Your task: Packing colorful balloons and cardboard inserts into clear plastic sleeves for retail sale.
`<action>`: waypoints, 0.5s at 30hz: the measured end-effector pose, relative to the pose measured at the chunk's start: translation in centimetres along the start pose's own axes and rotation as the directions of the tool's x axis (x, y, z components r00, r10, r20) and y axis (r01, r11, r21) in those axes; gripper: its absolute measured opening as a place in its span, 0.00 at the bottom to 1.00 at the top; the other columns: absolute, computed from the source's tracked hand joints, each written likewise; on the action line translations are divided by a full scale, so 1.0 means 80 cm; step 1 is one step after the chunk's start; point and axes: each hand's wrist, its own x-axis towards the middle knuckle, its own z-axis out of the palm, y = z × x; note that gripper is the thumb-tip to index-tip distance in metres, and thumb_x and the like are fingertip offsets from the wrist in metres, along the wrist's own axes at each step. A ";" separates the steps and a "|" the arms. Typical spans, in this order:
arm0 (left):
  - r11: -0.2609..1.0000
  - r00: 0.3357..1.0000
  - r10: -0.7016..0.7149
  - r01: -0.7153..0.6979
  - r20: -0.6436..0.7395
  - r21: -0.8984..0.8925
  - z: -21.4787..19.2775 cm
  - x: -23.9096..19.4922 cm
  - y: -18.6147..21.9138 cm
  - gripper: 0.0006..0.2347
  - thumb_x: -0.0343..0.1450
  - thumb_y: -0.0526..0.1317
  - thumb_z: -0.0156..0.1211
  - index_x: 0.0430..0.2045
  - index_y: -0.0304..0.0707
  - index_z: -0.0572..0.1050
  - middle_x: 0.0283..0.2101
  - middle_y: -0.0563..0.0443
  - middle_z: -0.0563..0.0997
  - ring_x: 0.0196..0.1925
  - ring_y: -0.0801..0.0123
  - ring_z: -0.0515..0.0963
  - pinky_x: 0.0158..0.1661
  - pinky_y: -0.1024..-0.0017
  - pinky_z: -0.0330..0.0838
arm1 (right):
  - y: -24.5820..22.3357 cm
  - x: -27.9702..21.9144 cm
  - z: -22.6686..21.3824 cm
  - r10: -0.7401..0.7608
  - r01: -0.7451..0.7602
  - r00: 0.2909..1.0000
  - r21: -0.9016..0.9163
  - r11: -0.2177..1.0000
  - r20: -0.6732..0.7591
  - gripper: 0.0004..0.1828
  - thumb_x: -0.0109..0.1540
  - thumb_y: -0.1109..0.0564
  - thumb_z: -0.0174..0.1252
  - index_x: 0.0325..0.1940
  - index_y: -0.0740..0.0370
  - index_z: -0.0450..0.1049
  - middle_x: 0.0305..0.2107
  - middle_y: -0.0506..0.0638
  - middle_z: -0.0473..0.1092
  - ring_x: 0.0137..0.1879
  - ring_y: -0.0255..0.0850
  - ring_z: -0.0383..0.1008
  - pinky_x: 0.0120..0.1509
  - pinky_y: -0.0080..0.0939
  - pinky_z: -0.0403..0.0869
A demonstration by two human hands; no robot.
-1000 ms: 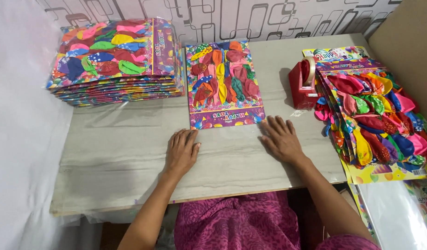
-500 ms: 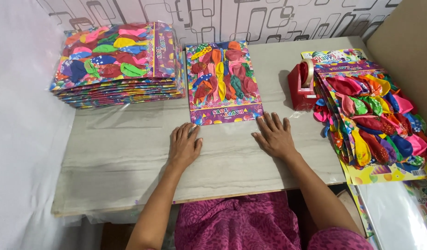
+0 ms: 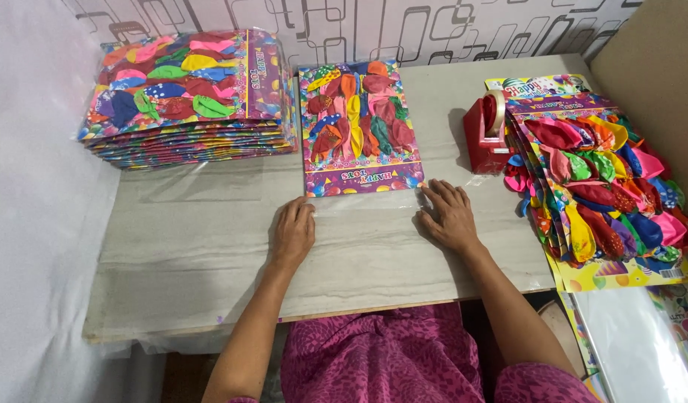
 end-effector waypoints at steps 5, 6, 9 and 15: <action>0.999 0.999 0.007 -0.005 -0.051 0.039 -0.006 0.001 0.006 0.06 0.72 0.30 0.55 0.38 0.42 0.71 0.46 0.48 0.72 0.45 0.56 0.81 0.46 0.63 0.79 | -0.003 0.001 0.002 0.014 -0.014 1.000 -0.054 0.998 -0.004 0.33 0.66 0.31 0.45 0.72 0.40 0.67 0.71 0.52 0.61 0.79 0.47 0.55 0.82 0.60 0.47; 0.999 0.999 0.009 -0.007 -0.043 0.032 -0.011 0.003 0.011 0.05 0.72 0.29 0.55 0.37 0.42 0.70 0.44 0.49 0.72 0.44 0.57 0.82 0.44 0.63 0.79 | -0.005 0.001 0.003 0.020 -0.020 1.000 -0.069 0.997 -0.004 0.31 0.68 0.32 0.44 0.72 0.40 0.68 0.71 0.51 0.61 0.79 0.47 0.55 0.82 0.59 0.47; 0.999 0.998 0.014 -0.012 -0.054 0.041 -0.011 0.004 0.012 0.05 0.72 0.30 0.55 0.37 0.40 0.71 0.42 0.47 0.74 0.44 0.55 0.82 0.45 0.62 0.79 | -0.008 0.000 0.006 0.002 -0.008 0.999 -0.108 0.994 -0.052 0.27 0.71 0.35 0.44 0.69 0.41 0.71 0.68 0.51 0.64 0.77 0.47 0.58 0.81 0.59 0.50; 0.999 0.998 0.016 -0.012 -0.068 0.051 0.012 -0.002 -0.005 0.04 0.72 0.33 0.60 0.36 0.43 0.74 0.42 0.52 0.74 0.44 0.59 0.81 0.45 0.64 0.78 | 0.001 -0.002 0.016 -0.050 0.037 0.992 -0.114 0.993 -0.116 0.23 0.71 0.37 0.44 0.66 0.41 0.74 0.66 0.52 0.67 0.75 0.49 0.62 0.79 0.60 0.54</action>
